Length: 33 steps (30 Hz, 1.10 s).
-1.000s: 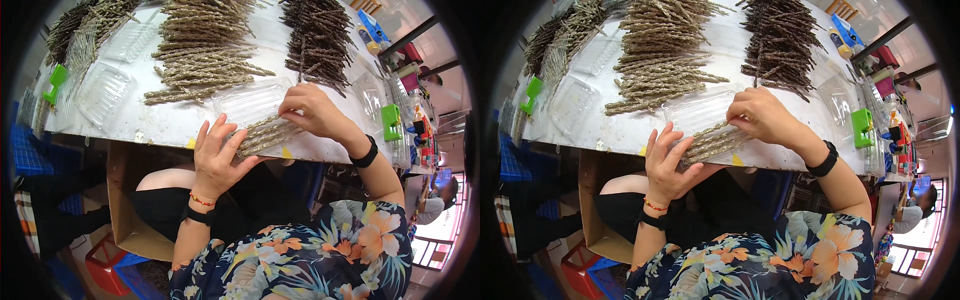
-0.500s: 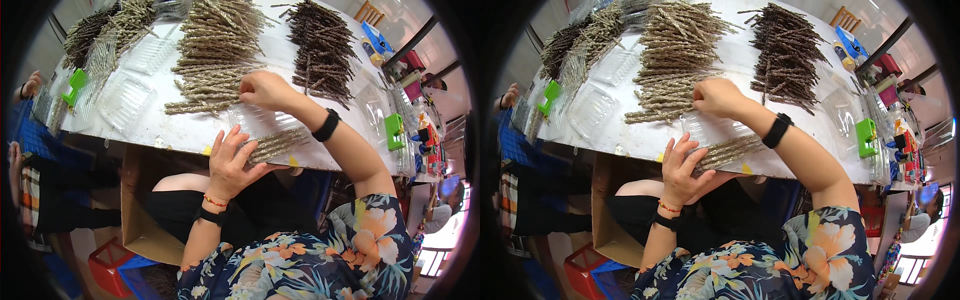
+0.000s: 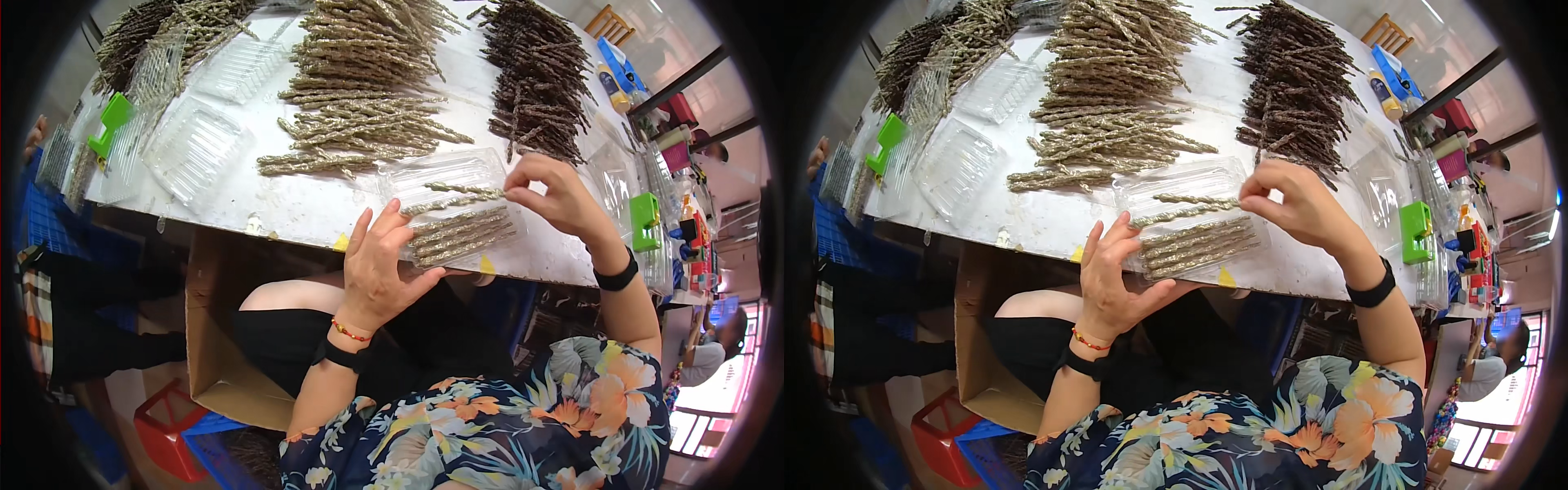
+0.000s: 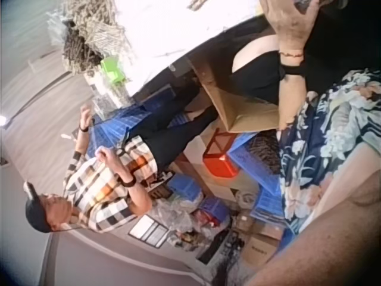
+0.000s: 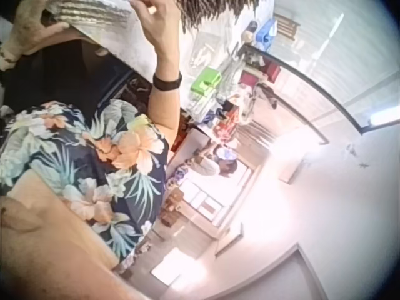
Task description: The person places glittery decorative sticks into clear plastic trays on a table. They arrange the sticks in rows, close the trays, and place them into a blue crate. The process is repeated with multiple trays throughout the clip.
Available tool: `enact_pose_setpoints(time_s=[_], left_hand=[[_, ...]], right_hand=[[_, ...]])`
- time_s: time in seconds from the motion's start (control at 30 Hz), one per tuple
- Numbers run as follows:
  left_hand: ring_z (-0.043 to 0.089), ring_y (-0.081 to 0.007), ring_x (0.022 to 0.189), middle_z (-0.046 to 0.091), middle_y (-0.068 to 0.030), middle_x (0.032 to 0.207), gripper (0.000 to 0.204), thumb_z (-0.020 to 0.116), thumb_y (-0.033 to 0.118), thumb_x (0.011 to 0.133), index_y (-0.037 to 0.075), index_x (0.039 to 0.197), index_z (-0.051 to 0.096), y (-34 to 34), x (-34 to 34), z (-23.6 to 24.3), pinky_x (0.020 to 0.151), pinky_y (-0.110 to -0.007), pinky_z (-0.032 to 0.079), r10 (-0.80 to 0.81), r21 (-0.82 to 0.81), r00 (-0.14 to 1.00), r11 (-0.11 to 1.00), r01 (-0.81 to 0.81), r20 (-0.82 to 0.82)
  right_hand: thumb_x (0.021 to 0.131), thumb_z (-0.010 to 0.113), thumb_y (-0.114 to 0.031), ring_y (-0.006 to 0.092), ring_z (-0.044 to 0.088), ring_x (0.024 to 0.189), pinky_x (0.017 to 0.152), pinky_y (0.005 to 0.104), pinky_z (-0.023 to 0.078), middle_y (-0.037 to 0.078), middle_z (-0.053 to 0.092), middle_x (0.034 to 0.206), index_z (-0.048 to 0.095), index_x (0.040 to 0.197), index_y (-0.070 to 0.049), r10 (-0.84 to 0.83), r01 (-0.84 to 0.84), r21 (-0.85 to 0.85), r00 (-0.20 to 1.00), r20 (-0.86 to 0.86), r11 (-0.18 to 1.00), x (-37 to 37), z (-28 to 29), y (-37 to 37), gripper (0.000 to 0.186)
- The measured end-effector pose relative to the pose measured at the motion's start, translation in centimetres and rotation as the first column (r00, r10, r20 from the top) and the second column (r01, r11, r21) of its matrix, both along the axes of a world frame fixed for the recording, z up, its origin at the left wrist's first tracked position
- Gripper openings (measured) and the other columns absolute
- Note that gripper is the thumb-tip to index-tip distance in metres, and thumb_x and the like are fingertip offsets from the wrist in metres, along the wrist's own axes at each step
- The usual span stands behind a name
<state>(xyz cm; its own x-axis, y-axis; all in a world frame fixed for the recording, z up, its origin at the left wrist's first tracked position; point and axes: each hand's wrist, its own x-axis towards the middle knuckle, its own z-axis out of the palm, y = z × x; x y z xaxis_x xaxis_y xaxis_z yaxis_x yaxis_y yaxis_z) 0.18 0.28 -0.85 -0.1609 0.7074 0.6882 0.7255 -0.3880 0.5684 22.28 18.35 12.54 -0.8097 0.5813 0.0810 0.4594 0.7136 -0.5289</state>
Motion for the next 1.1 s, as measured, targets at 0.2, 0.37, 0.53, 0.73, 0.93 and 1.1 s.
enact_pose_setpoints(time_s=[0.2, 0.37, 0.53, 0.73, 0.93, 1.1], left_hand=[[0.056, -0.0329, 0.135, 0.059, -0.0142, 0.131, 0.072, 0.091, 0.035, 0.073, 0.009, 0.126, 0.049, 0.1, 0.1, -0.1, 0.118, -0.052, 0.038, 0.020, 0.004, 1.000, 1.000, -0.020, 0.009], [0.057, -0.0341, 0.134, 0.063, -0.0134, 0.129, 0.068, 0.087, 0.037, 0.077, 0.008, 0.127, 0.053, 0.1, 0.1, 0.3, 0.117, -0.052, 0.038, 0.018, -0.021, 0.999, 1.000, -0.019, -0.040], [0.058, -0.0364, 0.132, 0.069, -0.0119, 0.123, 0.058, 0.078, 0.044, 0.084, 0.006, 0.124, 0.059, 0.2, -0.1, 0.4, 0.115, -0.052, 0.037, 0.021, -0.062, 0.990, 0.998, -0.030, -0.143], [0.057, -0.0315, 0.132, 0.067, -0.0070, 0.121, 0.056, 0.080, 0.044, 0.081, 0.009, 0.122, 0.061, 0.4, 0.2, 0.9, 0.114, -0.050, 0.038, 0.052, -0.081, 0.977, 0.994, -0.070, -0.205], [0.056, -0.0317, 0.131, 0.067, -0.0061, 0.122, 0.052, 0.077, 0.044, 0.083, 0.010, 0.120, 0.066, 0.5, 0.2, 1.0, 0.113, -0.049, 0.039, 0.064, -0.081, 0.964, 0.993, -0.088, -0.258], [0.053, -0.0344, 0.133, 0.065, -0.0072, 0.124, 0.052, 0.072, 0.048, 0.087, 0.008, 0.121, 0.069, 0.4, 0.2, 0.9, 0.109, -0.050, 0.041, 0.052, -0.091, 0.958, 0.993, -0.080, -0.281]], right_hand=[[0.086, 0.075, -0.006, 0.0227, 0.065, 0.082, 0.076, 0.0347, 0.051, 0.008, 0.066, 0.085, 0.071, 0.090, -0.002, -0.023, 0.023, -0.001, 1.000, 0.019, 1.000, 0.8, -0.9, -0.3, 0.007], [0.086, 0.075, -0.010, 0.0276, 0.061, 0.083, 0.077, 0.0393, 0.048, 0.007, 0.064, 0.084, 0.070, 0.088, -0.007, 0.133, -0.134, 0.244, 0.991, 0.023, 0.960, -0.3, -2.6, 0.7, 0.007], [0.087, 0.074, -0.016, 0.0291, 0.062, 0.084, 0.078, 0.0399, 0.048, 0.009, 0.065, 0.086, 0.071, 0.091, -0.007, 0.115, -0.118, 0.181, 0.993, 0.026, 0.976, -0.4, -3.0, 1.0, 0.011], [0.091, 0.068, -0.030, 0.0316, 0.066, 0.084, 0.080, 0.0424, 0.050, 0.013, 0.070, 0.085, 0.079, 0.089, -0.007, 0.109, -0.130, 0.149, 0.985, 0.136, 0.980, -2.0, -2.5, 1.8, 0.025], [0.091, 0.069, -0.023, 0.0317, 0.066, 0.082, 0.078, 0.0424, 0.051, 0.011, 0.069, 0.084, 0.077, 0.090, -0.007, 0.120, -0.117, 0.225, 0.993, -0.002, 0.967, -4.0, -2.7, 2.2, 0.018], [0.097, 0.067, -0.015, 0.0233, 0.068, 0.085, 0.077, 0.0346, 0.051, 0.010, 0.070, 0.088, 0.071, 0.095, -0.002, -0.128, 0.127, -0.016, 0.976, -0.177, 0.992, -2.1, -0.5, 1.3, 0.014]])
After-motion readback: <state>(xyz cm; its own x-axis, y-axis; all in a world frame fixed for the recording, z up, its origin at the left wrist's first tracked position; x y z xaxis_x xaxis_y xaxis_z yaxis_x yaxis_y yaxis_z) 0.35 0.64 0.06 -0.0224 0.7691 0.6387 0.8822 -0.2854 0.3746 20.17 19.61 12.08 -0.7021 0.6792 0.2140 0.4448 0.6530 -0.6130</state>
